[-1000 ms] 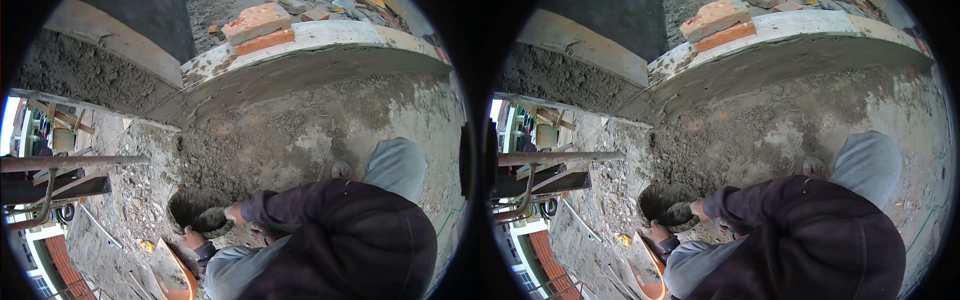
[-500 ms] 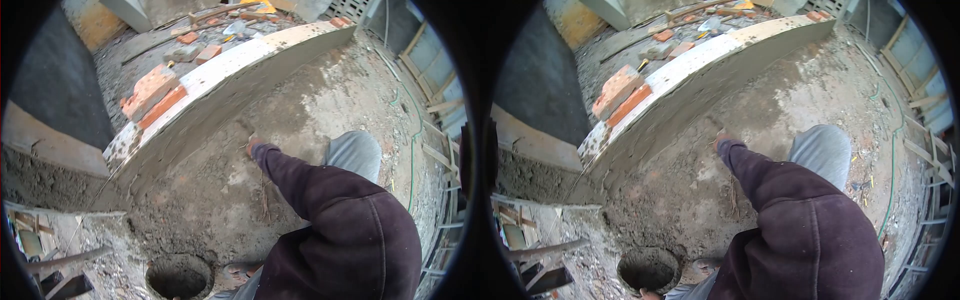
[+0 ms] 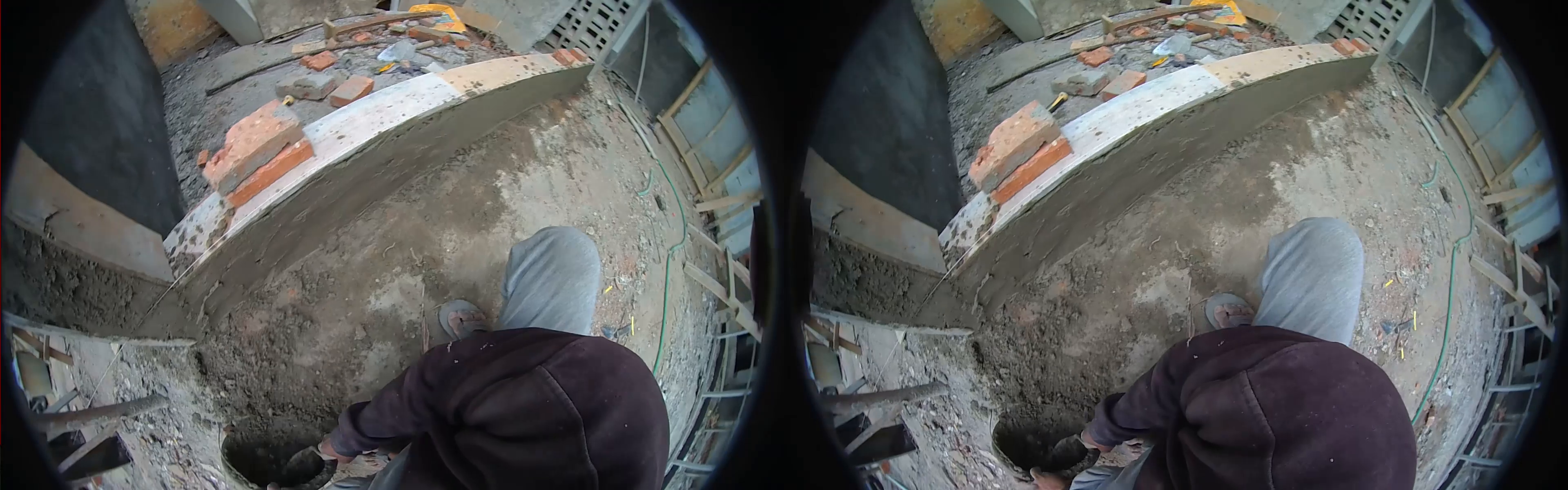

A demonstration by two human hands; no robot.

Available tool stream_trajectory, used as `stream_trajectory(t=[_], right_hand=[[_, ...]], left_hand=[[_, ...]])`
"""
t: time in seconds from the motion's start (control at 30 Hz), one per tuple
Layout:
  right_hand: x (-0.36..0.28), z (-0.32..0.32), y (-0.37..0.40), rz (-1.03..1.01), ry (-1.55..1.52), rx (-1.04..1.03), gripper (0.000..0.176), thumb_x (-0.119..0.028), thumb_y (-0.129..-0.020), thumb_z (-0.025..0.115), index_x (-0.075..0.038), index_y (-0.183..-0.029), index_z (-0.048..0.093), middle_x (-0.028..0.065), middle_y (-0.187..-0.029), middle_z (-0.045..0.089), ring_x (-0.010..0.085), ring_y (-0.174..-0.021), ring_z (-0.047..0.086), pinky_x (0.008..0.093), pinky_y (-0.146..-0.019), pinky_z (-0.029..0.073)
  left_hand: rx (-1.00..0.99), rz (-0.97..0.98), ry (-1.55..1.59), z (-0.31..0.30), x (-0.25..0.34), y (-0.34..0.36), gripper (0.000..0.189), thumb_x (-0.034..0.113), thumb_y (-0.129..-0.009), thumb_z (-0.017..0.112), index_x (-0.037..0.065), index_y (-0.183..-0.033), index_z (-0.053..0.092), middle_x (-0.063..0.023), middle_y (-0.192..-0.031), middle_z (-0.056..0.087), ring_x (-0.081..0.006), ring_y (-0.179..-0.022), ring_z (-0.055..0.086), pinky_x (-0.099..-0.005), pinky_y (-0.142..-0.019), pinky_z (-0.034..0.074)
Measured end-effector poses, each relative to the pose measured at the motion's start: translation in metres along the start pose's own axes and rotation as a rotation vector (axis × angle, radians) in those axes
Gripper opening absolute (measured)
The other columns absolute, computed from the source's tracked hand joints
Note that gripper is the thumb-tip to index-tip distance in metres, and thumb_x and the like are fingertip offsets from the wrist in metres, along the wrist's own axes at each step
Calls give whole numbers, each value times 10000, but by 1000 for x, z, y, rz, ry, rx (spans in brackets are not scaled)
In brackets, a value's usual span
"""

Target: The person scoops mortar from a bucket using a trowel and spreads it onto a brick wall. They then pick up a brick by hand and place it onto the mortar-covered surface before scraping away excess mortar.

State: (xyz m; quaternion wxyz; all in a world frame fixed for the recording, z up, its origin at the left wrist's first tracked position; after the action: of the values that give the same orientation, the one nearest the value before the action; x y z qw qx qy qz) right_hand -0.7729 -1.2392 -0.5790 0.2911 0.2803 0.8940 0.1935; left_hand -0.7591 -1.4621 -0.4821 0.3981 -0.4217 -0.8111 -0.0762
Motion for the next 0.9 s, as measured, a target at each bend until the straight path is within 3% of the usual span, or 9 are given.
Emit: stream_trajectory(t=[0.1, 0.2, 0.37, 0.5, 0.6, 0.67, 0.73, 0.83, 0.9], right_hand=[[-63, -33, -28, -131, -430, 292, 306, -140, -701, 522, -41, -990, 504, 128, -816, 603, 300, -736, 591, 366, -605, 476], [-25, -74, 13, -193, -271, 754, 209, -172, -722, 526, -62, -897, 494, 121, -734, 560, 291, -686, 575, 420, -542, 449], [129, 25, -4, 375, -335, 140, 499, -165, -770, 477, -23, -1214, 300, 264, -1055, 475, 390, -938, 497, 428, -746, 434], [215, 22, 8, 758, -702, 576, 409, -176, -735, 537, 14, -1081, 430, 218, -937, 555, 339, -884, 549, 392, -748, 443], [217, 19, -23, 988, -1061, 326, 383, -210, -745, 545, 36, -1029, 474, 196, -934, 575, 301, -892, 562, 378, -768, 443], [168, 13, -63, 814, -736, 325, 376, -189, -756, 539, 28, -1055, 467, 184, -932, 587, 297, -824, 593, 361, -725, 467], [115, 18, -71, 696, -1267, 221, 318, -119, -769, 514, -8, -1055, 431, 137, -679, 548, 241, -537, 558, 382, -416, 442], [57, -3, -60, 493, -1145, 22, 385, -93, -771, 497, -15, -1120, 355, 126, -647, 526, 220, -504, 545, 363, -395, 435], [-5, -21, -66, -88, -542, -142, 401, -116, -724, 535, -3, -1073, 375, 170, -669, 546, 284, -550, 576, 378, -448, 456]], left_hand=[[61, 26, 52, -15, -6, -1, 667, 167, -619, 531, -91, -1205, 347, -264, -1123, 455, -344, -982, 469, -369, -891, 352], [-8, 13, -194, -6, 13, 1, 592, 138, -683, 534, -99, -1195, 353, -252, -1127, 459, -333, -995, 454, -374, -897, 319], [23, -123, 422, 3, 13, -16, 526, 24, -641, 455, -97, -1148, 383, -139, -1001, 508, -225, -902, 488, -293, -849, 358], [51, -117, 320, 3, 16, -9, 514, 11, -653, 429, -93, -1153, 372, -165, -1064, 466, -237, -986, 452, -298, -905, 313], [53, -71, 318, 7, 23, -8, 523, 3, -660, 412, -91, -1170, 348, -182, -1103, 437, -248, -1039, 423, -307, -933, 286], [51, -71, 311, 10, 25, -9, 540, -7, -660, 402, -91, -1187, 323, -191, -1117, 433, -258, -1052, 422, -309, -943, 280], [50, -79, 338, 12, 21, -8, 539, -10, -658, 397, -92, -1186, 325, -195, -1121, 431, -257, -1054, 422, -306, -942, 281], [45, -69, 408, 12, 24, -11, 540, -10, -656, 395, -96, -1185, 327, -192, -1100, 449, -251, -1030, 443, -299, -928, 299], [23, -88, 542, 13, 14, -16, 543, -10, -656, 395, -95, -1188, 326, -188, -1084, 462, -250, -1017, 455, -298, -921, 309]])
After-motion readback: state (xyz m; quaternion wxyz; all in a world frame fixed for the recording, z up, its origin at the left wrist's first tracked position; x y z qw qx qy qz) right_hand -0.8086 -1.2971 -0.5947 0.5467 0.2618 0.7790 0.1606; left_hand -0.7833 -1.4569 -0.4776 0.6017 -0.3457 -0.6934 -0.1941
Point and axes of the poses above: each hand's wrist, its own y-axis away from the middle knuckle, its own z-axis out of the palm, x = y × z, the point moved 9 cm from there along -y, towards the middle knuckle
